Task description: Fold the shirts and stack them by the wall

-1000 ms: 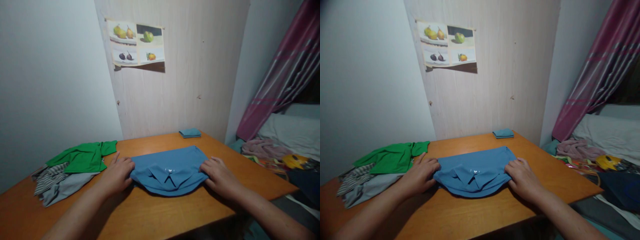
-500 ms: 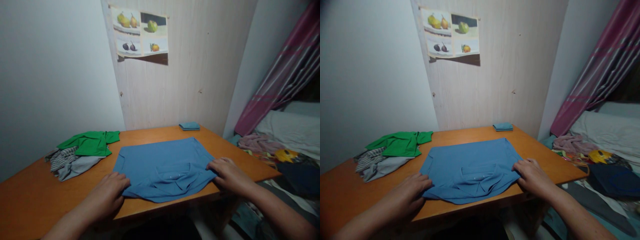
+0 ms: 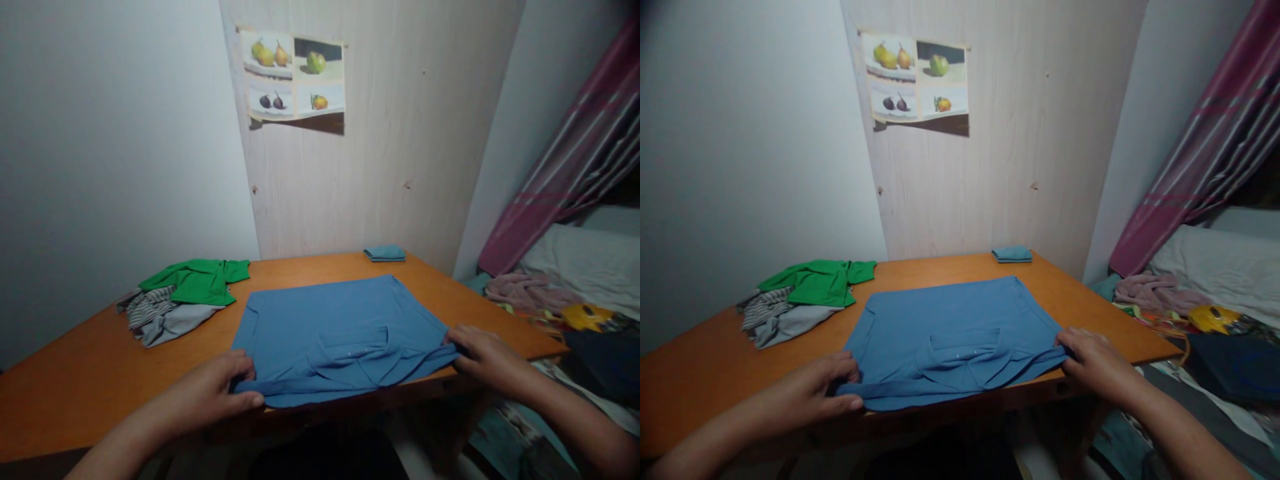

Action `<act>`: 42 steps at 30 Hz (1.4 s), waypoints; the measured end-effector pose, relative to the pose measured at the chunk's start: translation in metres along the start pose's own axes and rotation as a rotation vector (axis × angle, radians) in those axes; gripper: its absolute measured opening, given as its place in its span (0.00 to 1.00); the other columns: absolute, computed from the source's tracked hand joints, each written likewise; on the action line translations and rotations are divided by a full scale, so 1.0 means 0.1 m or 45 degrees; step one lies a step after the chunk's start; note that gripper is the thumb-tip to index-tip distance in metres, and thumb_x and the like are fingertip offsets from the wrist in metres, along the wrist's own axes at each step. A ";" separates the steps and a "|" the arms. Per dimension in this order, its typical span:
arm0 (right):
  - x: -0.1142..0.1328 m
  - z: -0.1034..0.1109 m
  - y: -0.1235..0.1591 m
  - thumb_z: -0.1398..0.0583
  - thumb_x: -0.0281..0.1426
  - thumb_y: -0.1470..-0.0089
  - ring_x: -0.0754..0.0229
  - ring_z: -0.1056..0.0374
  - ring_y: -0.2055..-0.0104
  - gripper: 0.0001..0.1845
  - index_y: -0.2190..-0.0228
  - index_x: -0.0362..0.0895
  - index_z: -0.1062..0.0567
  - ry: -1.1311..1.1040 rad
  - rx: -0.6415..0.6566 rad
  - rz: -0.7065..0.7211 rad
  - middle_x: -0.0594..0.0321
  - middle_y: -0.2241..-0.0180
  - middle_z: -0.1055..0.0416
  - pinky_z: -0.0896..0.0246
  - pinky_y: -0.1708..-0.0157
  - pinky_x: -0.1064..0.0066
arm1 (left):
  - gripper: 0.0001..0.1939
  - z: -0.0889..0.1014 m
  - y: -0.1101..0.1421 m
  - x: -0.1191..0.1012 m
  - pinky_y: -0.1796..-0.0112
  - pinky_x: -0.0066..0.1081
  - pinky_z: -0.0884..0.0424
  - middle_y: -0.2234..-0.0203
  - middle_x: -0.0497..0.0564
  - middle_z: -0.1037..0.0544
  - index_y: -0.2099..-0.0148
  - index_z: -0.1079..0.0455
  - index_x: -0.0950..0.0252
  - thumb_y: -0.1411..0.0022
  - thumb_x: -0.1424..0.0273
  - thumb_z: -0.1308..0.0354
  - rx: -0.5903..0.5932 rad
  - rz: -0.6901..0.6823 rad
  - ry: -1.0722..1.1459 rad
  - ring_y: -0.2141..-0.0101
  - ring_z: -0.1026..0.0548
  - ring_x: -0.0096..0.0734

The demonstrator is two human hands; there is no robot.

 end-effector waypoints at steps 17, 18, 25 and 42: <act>0.14 0.25 -0.10 0.47 0.37 0.42 0.48 0.28 0.55 0.17 0.60 0.44 0.22 -0.627 -0.137 -0.154 0.54 0.59 0.23 0.32 0.54 0.58 | 0.23 0.06 -0.47 0.13 0.66 0.32 0.34 0.72 0.49 0.26 0.68 0.30 0.62 0.35 0.49 0.52 -0.367 -0.015 0.096 0.68 0.28 0.36; 0.24 0.24 -0.14 0.46 0.38 0.42 0.48 0.28 0.55 0.17 0.60 0.44 0.22 -0.637 -0.116 -0.122 0.53 0.59 0.23 0.33 0.54 0.58 | 0.22 0.05 -0.50 0.05 0.64 0.33 0.32 0.70 0.50 0.24 0.65 0.29 0.62 0.35 0.50 0.53 -0.351 -0.028 0.084 0.66 0.27 0.38; 0.88 0.11 -0.37 0.39 0.34 0.46 0.49 0.41 0.37 0.33 0.39 0.47 0.34 -0.479 0.022 0.189 0.54 0.38 0.36 0.48 0.37 0.54 | 0.32 -0.16 -0.68 -0.55 0.45 0.39 0.35 0.43 0.55 0.28 0.38 0.36 0.58 0.42 0.53 0.41 -0.174 -0.188 0.136 0.45 0.30 0.44; 1.25 0.11 -0.67 0.41 0.30 0.47 0.46 0.38 0.44 0.41 0.33 0.49 0.44 -0.141 0.045 0.336 0.51 0.44 0.32 0.45 0.45 0.54 | 0.35 -0.27 -1.03 -1.00 0.46 0.45 0.36 0.44 0.58 0.28 0.35 0.41 0.61 0.45 0.67 0.41 -0.262 -0.304 -0.238 0.46 0.31 0.48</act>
Point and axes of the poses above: each hand's wrist, its own y-axis away from the middle knuckle, its own z-axis out of the back of the hand, x = y × z, the point moved 4 cm from there along -y, towards the middle knuckle
